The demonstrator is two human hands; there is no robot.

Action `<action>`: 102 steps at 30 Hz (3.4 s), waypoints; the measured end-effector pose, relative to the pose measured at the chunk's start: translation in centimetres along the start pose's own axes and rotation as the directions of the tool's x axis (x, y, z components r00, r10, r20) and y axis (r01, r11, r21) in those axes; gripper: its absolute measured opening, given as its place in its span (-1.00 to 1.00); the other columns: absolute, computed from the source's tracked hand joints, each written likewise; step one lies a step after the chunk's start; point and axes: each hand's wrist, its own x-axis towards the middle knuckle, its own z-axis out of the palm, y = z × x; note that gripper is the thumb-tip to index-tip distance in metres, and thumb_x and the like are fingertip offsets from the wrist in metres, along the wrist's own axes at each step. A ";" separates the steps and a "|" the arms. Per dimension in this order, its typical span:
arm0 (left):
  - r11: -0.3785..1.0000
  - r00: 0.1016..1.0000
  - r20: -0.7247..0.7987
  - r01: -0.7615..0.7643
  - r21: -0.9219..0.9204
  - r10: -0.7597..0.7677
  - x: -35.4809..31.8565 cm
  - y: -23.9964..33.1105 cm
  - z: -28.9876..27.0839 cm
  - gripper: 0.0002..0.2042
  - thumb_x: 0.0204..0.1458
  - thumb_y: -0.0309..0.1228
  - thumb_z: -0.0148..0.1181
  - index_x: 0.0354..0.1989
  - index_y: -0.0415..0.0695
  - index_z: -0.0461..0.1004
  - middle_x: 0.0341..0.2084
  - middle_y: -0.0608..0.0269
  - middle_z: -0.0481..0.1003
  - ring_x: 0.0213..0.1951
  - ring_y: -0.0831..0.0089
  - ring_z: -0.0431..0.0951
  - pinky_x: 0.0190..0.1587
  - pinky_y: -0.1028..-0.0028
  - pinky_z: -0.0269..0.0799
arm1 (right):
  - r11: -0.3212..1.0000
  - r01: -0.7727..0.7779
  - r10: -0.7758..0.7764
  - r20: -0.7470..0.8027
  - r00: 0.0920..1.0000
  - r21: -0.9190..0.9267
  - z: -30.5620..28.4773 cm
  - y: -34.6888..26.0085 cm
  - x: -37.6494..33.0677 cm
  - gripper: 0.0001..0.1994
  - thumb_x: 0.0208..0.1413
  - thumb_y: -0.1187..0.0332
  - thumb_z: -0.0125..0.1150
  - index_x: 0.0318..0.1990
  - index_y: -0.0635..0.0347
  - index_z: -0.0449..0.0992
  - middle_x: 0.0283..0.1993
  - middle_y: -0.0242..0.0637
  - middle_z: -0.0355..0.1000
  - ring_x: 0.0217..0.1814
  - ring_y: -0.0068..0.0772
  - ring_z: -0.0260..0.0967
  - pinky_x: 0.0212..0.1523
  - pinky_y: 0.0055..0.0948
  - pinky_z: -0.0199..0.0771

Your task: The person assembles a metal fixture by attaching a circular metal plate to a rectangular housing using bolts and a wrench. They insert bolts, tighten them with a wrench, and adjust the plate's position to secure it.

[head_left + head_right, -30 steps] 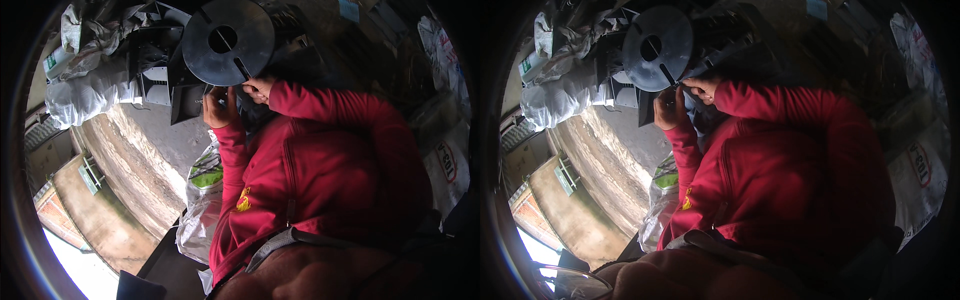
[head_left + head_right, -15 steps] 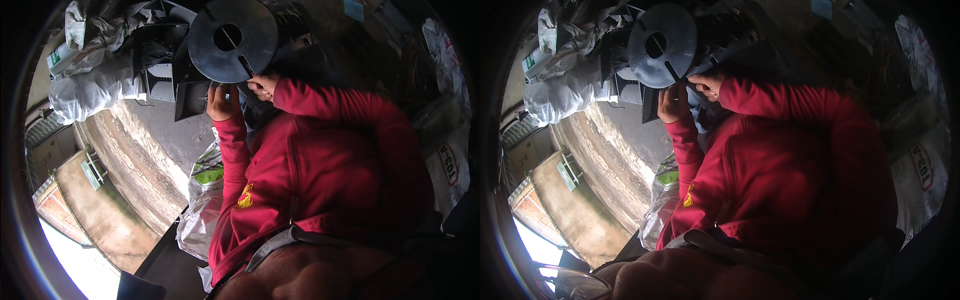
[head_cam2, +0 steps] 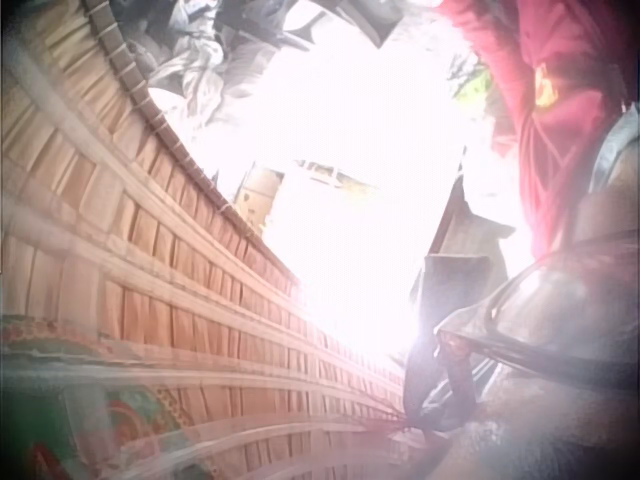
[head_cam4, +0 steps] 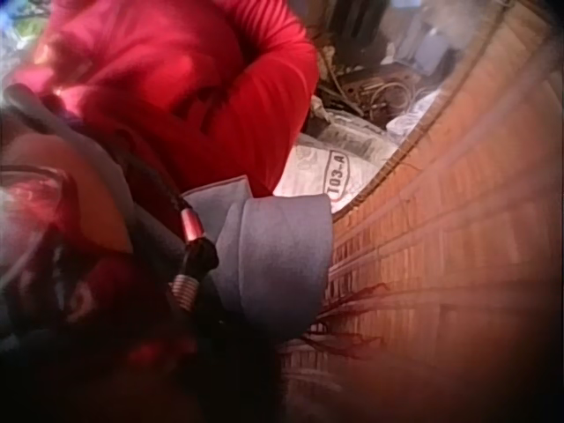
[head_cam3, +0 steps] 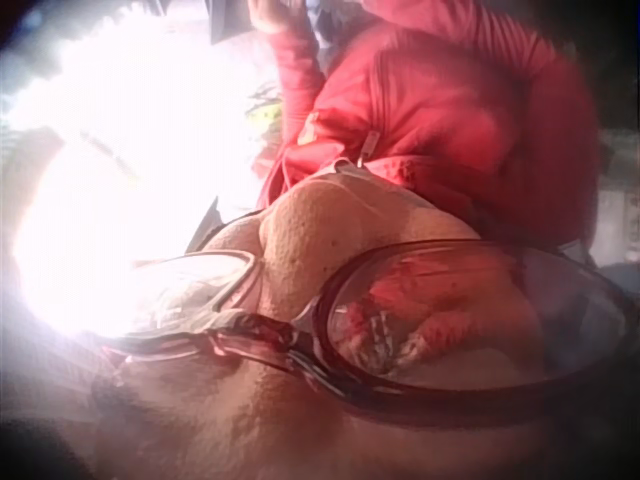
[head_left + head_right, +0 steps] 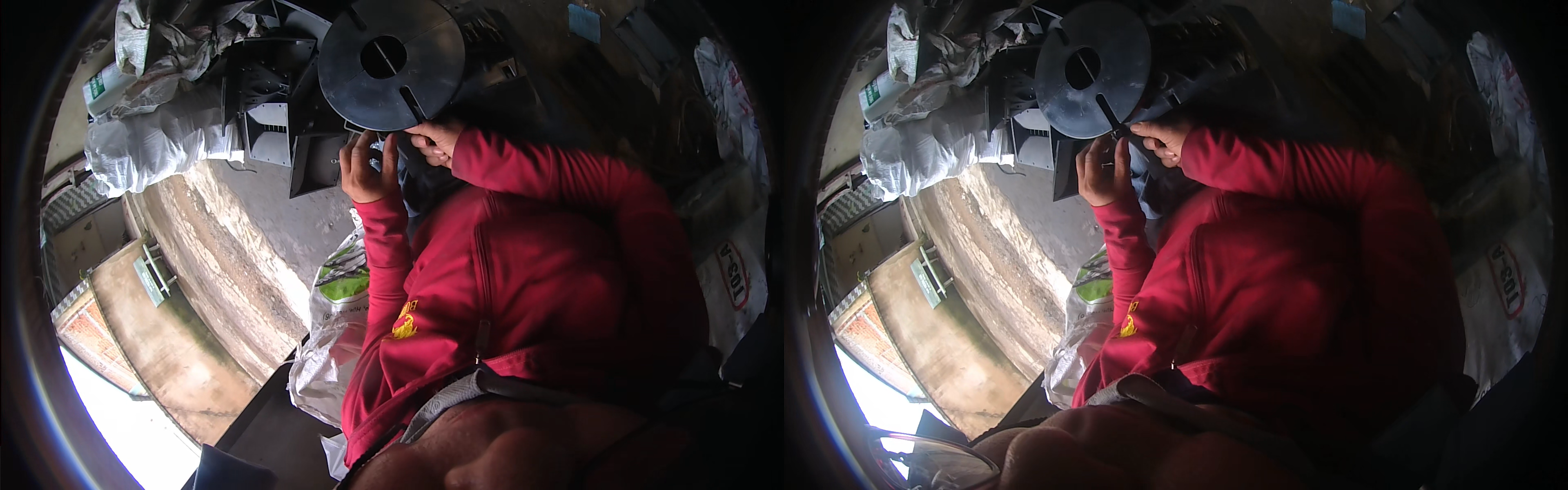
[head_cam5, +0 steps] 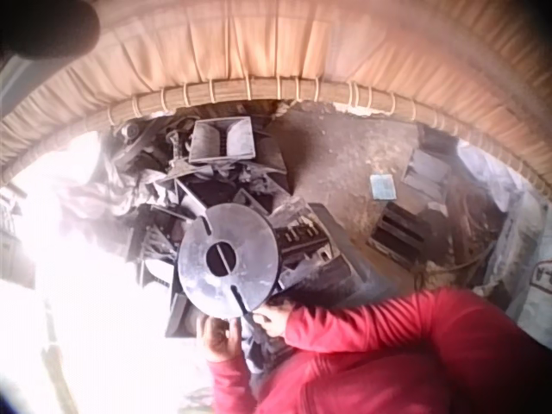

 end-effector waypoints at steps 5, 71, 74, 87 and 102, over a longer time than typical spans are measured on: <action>0.985 0.981 0.102 0.156 0.075 -0.164 0.0 0.4 -0.2 -0.84 -0.14 -0.50 0.32 -0.34 -0.17 0.53 -0.49 0.23 0.48 -0.50 0.34 0.49 -0.45 0.42 0.39 | 1.000 -0.017 0.017 0.010 1.000 -0.016 0.0 -0.1 -0.2 -0.78 0.18 0.11 0.08 -0.37 -0.02 0.31 -0.61 -0.58 0.14 -0.77 -0.75 -0.07 -0.76 -0.67 -0.10; 0.998 0.985 0.165 -0.055 -0.006 0.055 1.3 -0.4 -1.0 -0.80 -0.18 -0.32 0.39 -0.39 -0.06 0.54 -0.47 0.27 0.46 -0.54 0.32 0.49 -0.52 0.42 0.39 | 0.998 -0.069 0.070 -0.059 0.996 0.010 -1.0 0.4 0.0 -0.75 0.13 0.16 0.15 -0.47 -0.07 0.22 -0.69 -0.62 0.08 -0.80 -0.76 -0.11 -0.78 -0.70 -0.14; 0.988 0.971 0.195 0.148 -0.044 -0.137 1.4 0.7 -1.7 -0.83 -0.15 -0.34 0.36 -0.38 -0.06 0.55 -0.48 0.26 0.46 -0.54 0.31 0.48 -0.51 0.41 0.39 | 0.994 -0.110 0.109 -0.056 0.992 -0.004 -1.0 0.1 -0.2 -0.74 0.13 0.15 0.15 -0.47 -0.07 0.22 -0.70 -0.62 0.08 -0.80 -0.76 -0.12 -0.78 -0.70 -0.14; 0.987 0.974 0.157 0.161 0.021 -0.162 1.3 0.8 -1.3 -0.85 -0.14 -0.41 0.34 -0.37 -0.08 0.56 -0.46 0.24 0.47 -0.58 0.38 0.47 -0.53 0.44 0.37 | 0.990 -0.138 0.137 -0.047 0.989 -0.030 -0.6 -0.3 -0.4 -0.71 0.12 0.09 0.15 -0.50 -0.08 0.22 -0.71 -0.64 0.07 -0.80 -0.77 -0.10 -0.79 -0.68 -0.17; 0.989 0.972 0.180 0.150 0.011 -0.150 1.1 0.3 -0.9 -0.82 -0.17 -0.48 0.35 -0.35 -0.15 0.55 -0.48 0.21 0.49 -0.52 0.38 0.52 -0.46 0.43 0.42 | 0.989 -0.088 0.074 -0.118 0.990 -0.116 1.2 -0.9 -1.0 -0.60 0.13 -0.05 0.04 -0.62 -0.08 0.18 -0.80 -0.60 -0.02 -0.79 -0.70 -0.14 -0.74 -0.61 -0.21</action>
